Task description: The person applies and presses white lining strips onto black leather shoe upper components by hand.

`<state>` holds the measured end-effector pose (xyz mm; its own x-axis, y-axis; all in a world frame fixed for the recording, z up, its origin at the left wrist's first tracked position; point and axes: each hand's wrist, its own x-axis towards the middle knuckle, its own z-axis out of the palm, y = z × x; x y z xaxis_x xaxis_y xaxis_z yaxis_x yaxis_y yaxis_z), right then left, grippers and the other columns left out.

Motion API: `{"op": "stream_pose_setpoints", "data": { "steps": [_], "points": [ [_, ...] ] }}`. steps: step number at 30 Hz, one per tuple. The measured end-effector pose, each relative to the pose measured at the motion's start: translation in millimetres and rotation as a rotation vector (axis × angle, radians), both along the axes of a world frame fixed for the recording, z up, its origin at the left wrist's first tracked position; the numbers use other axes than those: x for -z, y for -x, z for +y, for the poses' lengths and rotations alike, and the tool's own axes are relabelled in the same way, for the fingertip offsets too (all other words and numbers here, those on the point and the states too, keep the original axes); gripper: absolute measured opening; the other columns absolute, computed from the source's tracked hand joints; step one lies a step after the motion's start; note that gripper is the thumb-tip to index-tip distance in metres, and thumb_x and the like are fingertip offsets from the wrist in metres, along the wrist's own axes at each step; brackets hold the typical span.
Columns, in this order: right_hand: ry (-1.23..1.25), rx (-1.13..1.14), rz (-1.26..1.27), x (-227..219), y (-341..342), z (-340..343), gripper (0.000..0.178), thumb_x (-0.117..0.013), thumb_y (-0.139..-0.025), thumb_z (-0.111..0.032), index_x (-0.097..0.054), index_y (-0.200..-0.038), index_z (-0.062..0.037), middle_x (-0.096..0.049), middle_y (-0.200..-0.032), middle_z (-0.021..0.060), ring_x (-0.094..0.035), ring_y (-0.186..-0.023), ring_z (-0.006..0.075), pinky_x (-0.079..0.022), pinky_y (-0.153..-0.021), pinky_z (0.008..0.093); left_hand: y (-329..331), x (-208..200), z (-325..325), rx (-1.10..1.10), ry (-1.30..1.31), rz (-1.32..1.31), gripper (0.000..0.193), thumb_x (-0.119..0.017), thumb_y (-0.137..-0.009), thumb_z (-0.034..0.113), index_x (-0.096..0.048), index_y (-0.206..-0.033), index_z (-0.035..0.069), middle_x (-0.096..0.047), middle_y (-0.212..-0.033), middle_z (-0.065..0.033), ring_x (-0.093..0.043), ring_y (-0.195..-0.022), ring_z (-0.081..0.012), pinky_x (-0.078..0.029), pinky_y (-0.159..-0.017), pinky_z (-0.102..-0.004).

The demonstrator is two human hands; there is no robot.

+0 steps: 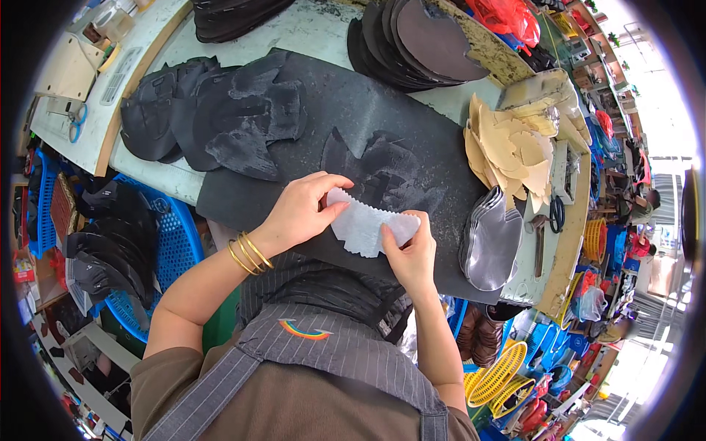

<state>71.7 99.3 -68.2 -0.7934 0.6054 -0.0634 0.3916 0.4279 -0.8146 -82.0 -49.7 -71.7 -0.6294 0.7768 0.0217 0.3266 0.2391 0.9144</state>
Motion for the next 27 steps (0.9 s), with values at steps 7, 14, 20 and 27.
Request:
{"op": "stream_pose_setpoints", "data": {
  "steps": [7, 14, 20, 27],
  "points": [
    [-0.705, 0.035, -0.153, -7, -16, -4, 0.038, -0.072, -0.074, -0.019, -0.054, -0.103, -0.0014, -0.06, -0.092, 0.0175, -0.06, -0.083, 0.0343, -0.05, -0.069, 0.0407, -14, -2, 8, 0.076, 0.079, 0.61, 0.046, -0.07, -0.071, 0.009, -0.059, -0.115, 0.006, -0.055, -0.089, -0.0056, -0.054, -0.08, -0.0226, -0.047, -0.064, -0.0329],
    [-0.746, 0.128, -0.315, -41, -106, 87, 0.017, -0.061, -0.084, -0.006, -0.058, -0.1, -0.0021, -0.057, -0.095, 0.0171, -0.055, -0.089, 0.0364, -0.044, -0.078, 0.0433, -52, -15, 25, 0.389, -0.157, 0.698, 0.054, -0.072, -0.074, 0.027, -0.056, -0.12, 0.004, -0.054, -0.123, -0.0098, -0.049, -0.111, -0.0278, -0.039, -0.093, -0.0414],
    [-0.565, 0.24, 0.035, -25, -108, 88, 0.005, -0.061, -0.085, -0.003, -0.062, -0.089, 0.0002, -0.059, -0.079, 0.0122, -0.058, -0.067, 0.0265, -0.046, -0.06, 0.0341, -59, -26, 41, 0.334, -0.08, 0.431, 0.04, -0.074, -0.076, 0.028, -0.062, -0.103, 0.001, -0.06, -0.113, -0.0112, -0.052, -0.108, -0.0279, -0.042, -0.091, -0.0382],
    [-0.358, 0.139, 0.365, -63, -39, 7, 0.013, -0.07, -0.08, -0.003, -0.066, -0.092, -0.0014, -0.061, -0.082, 0.0092, -0.059, -0.065, 0.0158, -0.048, -0.06, 0.0279, -88, -43, 54, 0.118, -0.237, -0.821, 0.021, -0.057, -0.094, 0.011, -0.059, -0.111, -0.002, -0.064, -0.099, -0.0033, -0.06, -0.086, -0.0078, -0.048, -0.077, -0.0228]
  ]
}}
